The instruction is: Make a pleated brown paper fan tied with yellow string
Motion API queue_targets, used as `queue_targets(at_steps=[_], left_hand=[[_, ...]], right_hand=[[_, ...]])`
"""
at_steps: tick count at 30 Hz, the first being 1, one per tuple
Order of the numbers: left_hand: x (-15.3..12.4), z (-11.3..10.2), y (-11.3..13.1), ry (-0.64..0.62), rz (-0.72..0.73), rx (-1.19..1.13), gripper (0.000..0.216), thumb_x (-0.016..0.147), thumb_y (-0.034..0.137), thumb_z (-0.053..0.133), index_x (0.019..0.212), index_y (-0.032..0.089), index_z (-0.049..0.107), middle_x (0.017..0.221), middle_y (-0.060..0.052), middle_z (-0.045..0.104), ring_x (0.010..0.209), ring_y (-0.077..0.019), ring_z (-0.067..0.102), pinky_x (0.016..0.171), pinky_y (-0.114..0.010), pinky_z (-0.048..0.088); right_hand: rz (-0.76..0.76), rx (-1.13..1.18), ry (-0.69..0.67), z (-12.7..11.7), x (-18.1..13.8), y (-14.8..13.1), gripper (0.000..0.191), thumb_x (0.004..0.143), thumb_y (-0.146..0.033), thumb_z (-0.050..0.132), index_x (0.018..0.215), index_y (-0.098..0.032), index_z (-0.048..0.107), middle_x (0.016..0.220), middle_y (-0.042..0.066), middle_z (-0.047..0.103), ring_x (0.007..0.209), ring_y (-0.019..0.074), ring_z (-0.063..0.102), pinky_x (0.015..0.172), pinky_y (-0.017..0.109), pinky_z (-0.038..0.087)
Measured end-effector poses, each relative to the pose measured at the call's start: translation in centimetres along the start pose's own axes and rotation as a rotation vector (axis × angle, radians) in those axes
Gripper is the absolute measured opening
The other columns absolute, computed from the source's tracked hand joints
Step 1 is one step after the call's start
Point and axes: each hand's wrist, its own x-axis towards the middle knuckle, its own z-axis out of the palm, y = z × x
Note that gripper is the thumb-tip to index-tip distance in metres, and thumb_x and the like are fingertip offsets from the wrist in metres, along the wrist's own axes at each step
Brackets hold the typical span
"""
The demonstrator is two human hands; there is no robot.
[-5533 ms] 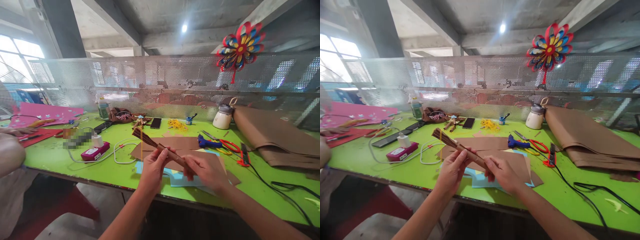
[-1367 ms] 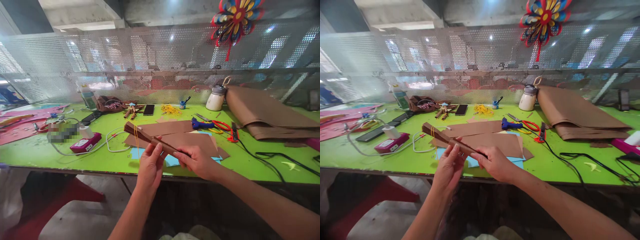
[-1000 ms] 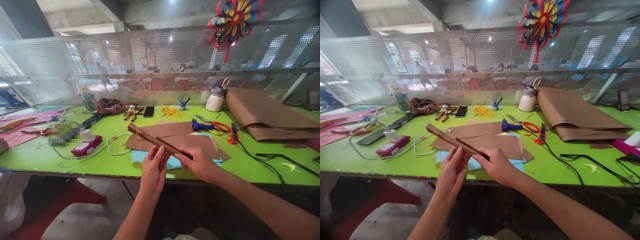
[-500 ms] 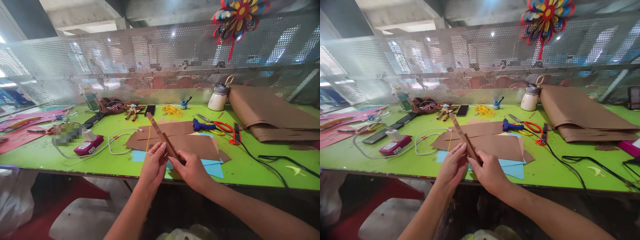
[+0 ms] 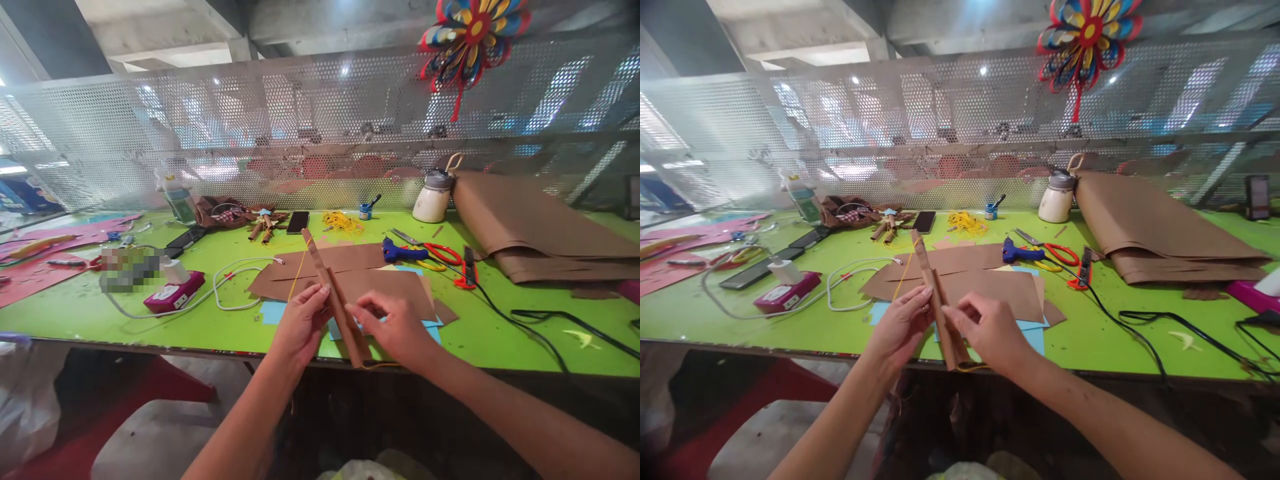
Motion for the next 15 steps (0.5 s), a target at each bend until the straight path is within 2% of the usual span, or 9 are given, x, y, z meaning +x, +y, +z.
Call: queue_targets(at_steps=[3,5,7,10,13,15], left_hand=[[1.2,-0.5,1.1,-0.040,-0.054,0.041,0.020,0.062,0.020,0.076,0.078,0.011,0.067,0.070,-0.001,0.064,0.059,-0.0074,0.056,0.059,-0.018,0.047],[2.2,-0.7,2.1,-0.069,-0.094,0.067,0.019,0.062,0.019,0.076,0.076,0.011,0.067,0.067,-0.001,0.063,0.057,-0.0071,0.055,0.057,-0.018,0.047],[3.6,-0.9,3.2,-0.090,-0.114,0.101,0.019,0.063,0.019,0.075,0.077,0.011,0.067,0.069,-0.001,0.063,0.058,-0.0078,0.056,0.056,-0.019,0.047],[5.9,-1.2,4.7,-0.072,-0.094,0.135,0.016,0.064,0.016,0.073,0.078,0.010,0.067,0.072,-0.002,0.064,0.061,-0.0079,0.056,0.058,-0.018,0.048],[8.0,-1.4,5.6,-0.052,-0.083,0.162,0.011,0.067,0.013,0.069,0.077,0.009,0.067,0.071,-0.002,0.063,0.059,-0.0076,0.056,0.056,-0.018,0.047],[9.0,-1.5,5.6,-0.060,-0.088,0.183,0.007,0.070,0.011,0.066,0.076,0.009,0.066,0.069,-0.003,0.062,0.057,-0.0076,0.055,0.055,-0.018,0.047]], right_hand=[[-0.049,-0.199,0.154,-4.3,3.2,2.2,0.033,0.085,-0.044,0.048,0.079,-0.016,0.064,0.062,0.002,0.062,0.055,0.0131,0.054,0.054,0.023,0.040],[-0.072,-0.401,0.203,-7.5,6.2,4.7,0.029,0.085,-0.038,0.047,0.081,-0.016,0.066,0.068,0.004,0.066,0.061,0.0152,0.057,0.059,0.025,0.041],[-0.029,-0.652,0.122,-10.3,9.1,7.6,0.025,0.083,-0.029,0.047,0.085,-0.015,0.068,0.083,0.008,0.069,0.073,0.0187,0.060,0.067,0.027,0.042],[0.033,-0.951,-0.154,-12.7,12.2,11.5,0.033,0.077,-0.022,0.048,0.103,-0.011,0.065,0.107,0.015,0.064,0.100,0.0253,0.057,0.085,0.032,0.040],[0.035,-0.985,-0.281,-12.5,13.3,13.6,0.042,0.067,-0.017,0.054,0.107,-0.011,0.063,0.111,0.015,0.062,0.104,0.0261,0.054,0.086,0.031,0.040],[0.028,-0.996,-0.339,-11.5,13.3,14.0,0.038,0.065,-0.017,0.054,0.102,-0.012,0.063,0.106,0.014,0.063,0.099,0.0265,0.055,0.083,0.032,0.041]])
